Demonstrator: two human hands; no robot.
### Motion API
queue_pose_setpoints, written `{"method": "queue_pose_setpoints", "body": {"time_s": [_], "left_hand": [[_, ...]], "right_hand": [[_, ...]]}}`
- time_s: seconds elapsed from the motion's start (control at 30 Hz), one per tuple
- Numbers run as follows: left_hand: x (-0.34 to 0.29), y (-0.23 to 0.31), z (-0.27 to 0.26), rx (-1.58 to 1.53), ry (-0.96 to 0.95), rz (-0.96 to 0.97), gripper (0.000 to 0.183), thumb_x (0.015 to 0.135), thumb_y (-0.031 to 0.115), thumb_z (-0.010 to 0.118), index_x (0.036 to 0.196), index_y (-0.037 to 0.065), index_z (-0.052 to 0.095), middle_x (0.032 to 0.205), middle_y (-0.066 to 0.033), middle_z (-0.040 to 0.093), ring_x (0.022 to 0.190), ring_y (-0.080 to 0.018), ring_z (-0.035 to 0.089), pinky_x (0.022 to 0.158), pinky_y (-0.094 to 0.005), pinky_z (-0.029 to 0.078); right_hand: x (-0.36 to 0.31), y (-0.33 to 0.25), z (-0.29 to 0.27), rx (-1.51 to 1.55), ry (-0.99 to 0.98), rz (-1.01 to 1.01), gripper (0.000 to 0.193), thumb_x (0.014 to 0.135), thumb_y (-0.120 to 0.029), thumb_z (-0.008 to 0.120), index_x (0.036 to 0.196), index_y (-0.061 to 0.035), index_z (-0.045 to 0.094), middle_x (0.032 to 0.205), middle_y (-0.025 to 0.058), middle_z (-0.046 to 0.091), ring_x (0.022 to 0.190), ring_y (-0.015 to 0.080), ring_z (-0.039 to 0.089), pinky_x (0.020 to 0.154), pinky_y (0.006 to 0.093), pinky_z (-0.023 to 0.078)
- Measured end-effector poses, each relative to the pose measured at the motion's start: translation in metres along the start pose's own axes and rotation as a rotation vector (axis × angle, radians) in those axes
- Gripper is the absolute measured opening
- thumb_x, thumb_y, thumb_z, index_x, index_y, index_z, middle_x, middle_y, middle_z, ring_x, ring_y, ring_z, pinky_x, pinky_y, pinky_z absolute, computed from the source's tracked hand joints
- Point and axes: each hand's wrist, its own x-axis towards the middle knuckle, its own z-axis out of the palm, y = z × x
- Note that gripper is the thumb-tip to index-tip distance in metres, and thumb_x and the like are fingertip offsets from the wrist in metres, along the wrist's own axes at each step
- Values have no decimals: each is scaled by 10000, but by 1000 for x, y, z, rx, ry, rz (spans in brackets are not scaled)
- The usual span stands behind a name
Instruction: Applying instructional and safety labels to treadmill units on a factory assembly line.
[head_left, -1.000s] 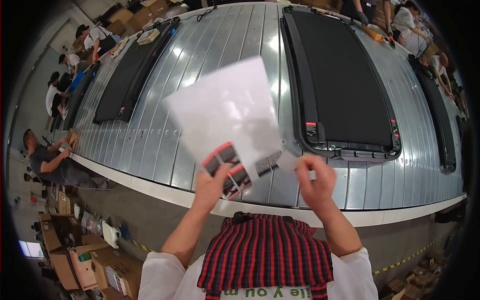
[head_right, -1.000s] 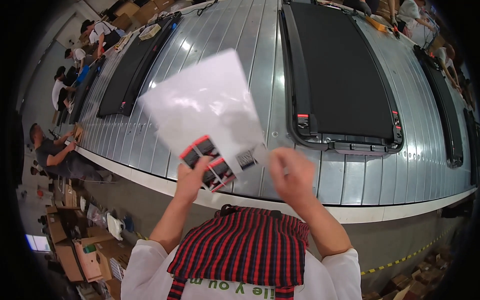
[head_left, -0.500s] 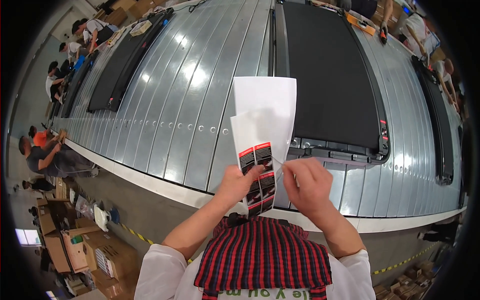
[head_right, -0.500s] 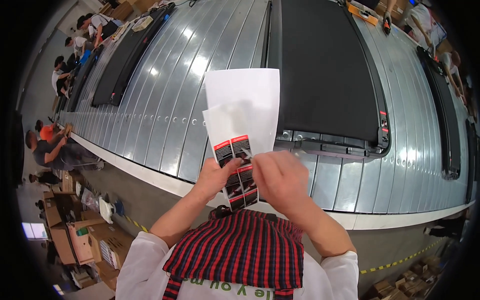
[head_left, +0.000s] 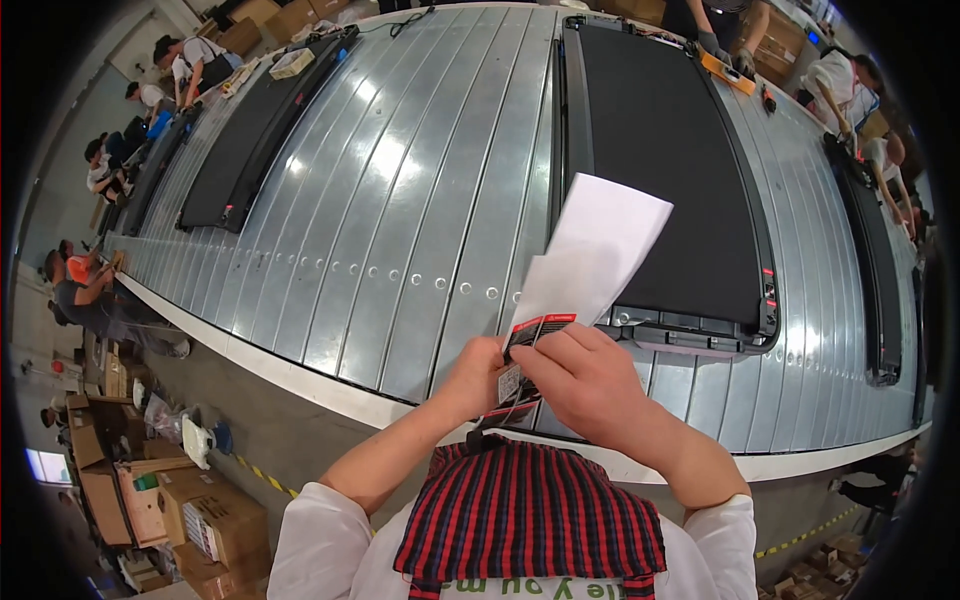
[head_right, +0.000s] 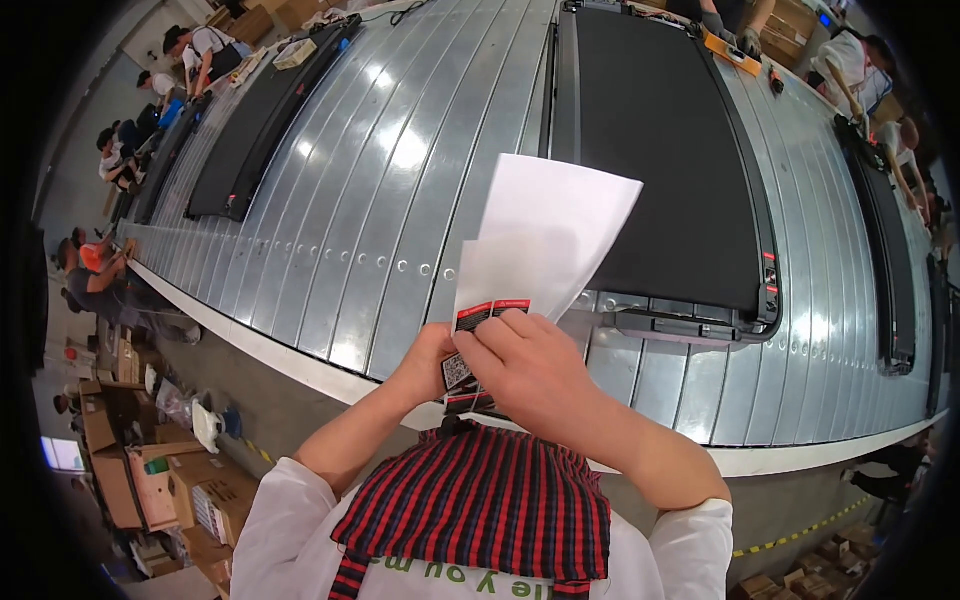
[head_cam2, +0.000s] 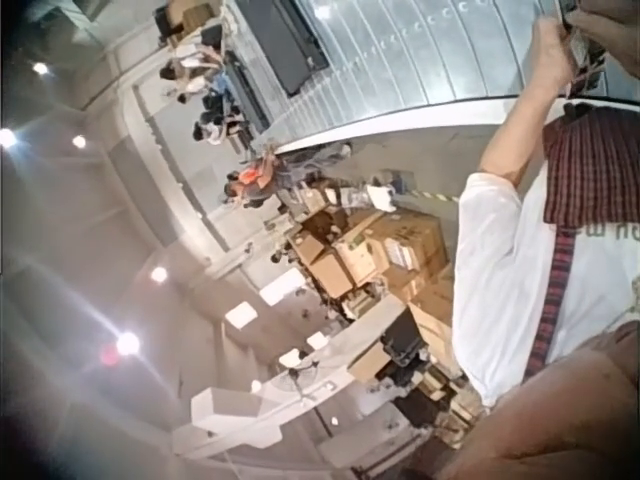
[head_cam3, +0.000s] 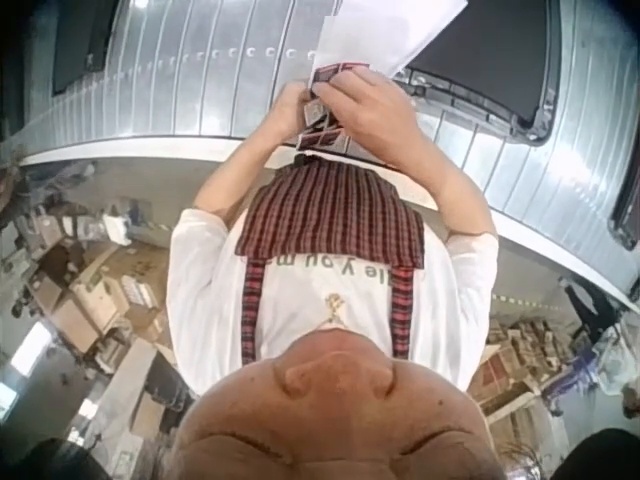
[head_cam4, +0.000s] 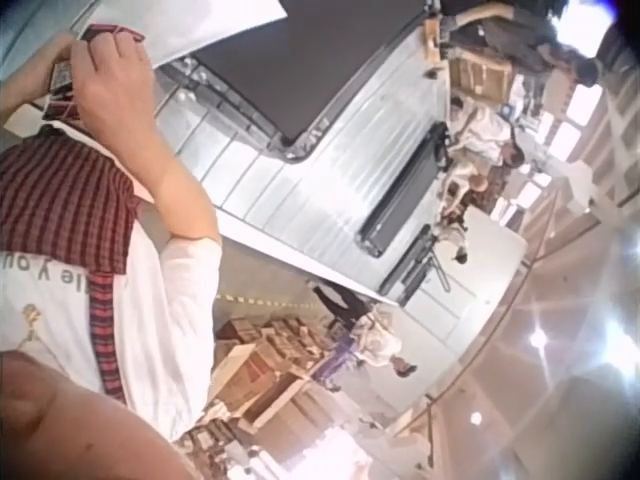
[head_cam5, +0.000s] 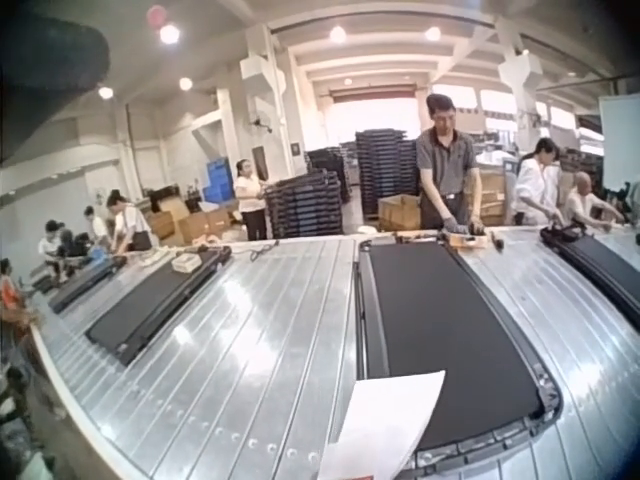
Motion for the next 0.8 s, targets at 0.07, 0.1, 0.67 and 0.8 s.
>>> {"method": "queue_pose_setpoints", "body": {"time_s": [0.07,0.1,0.67,0.8], "left_hand": [[0,5,-2,88,-10,22,189,656,24,630,824,-18,553,680,-168,570,646,-47,450,578,-269,433],[-1,3,-4,85,-4,22,189,656,24,630,824,-18,553,680,-168,570,646,-47,450,578,-269,433],[-3,-20,-141,763,-606,-412,111,758,210,579,760,105,618,635,-81,576,606,-288,536,568,-363,427],[41,-77,-111,1329,-514,89,59,712,137,529,705,127,587,644,-37,571,692,-235,576,622,-368,439]], "right_hand": [[6,-1,2,-26,-54,-26,267,596,-35,582,863,-36,584,749,38,511,678,189,507,593,294,430],[10,-1,2,-34,-118,-53,256,594,-48,568,849,-39,582,756,37,504,703,191,505,619,296,426],[5,100,-35,708,109,977,74,713,-66,631,742,0,614,562,-21,494,498,36,405,431,186,300],[-4,170,27,823,85,1249,100,747,-94,614,763,0,585,539,-21,466,460,29,372,400,186,258]]}}
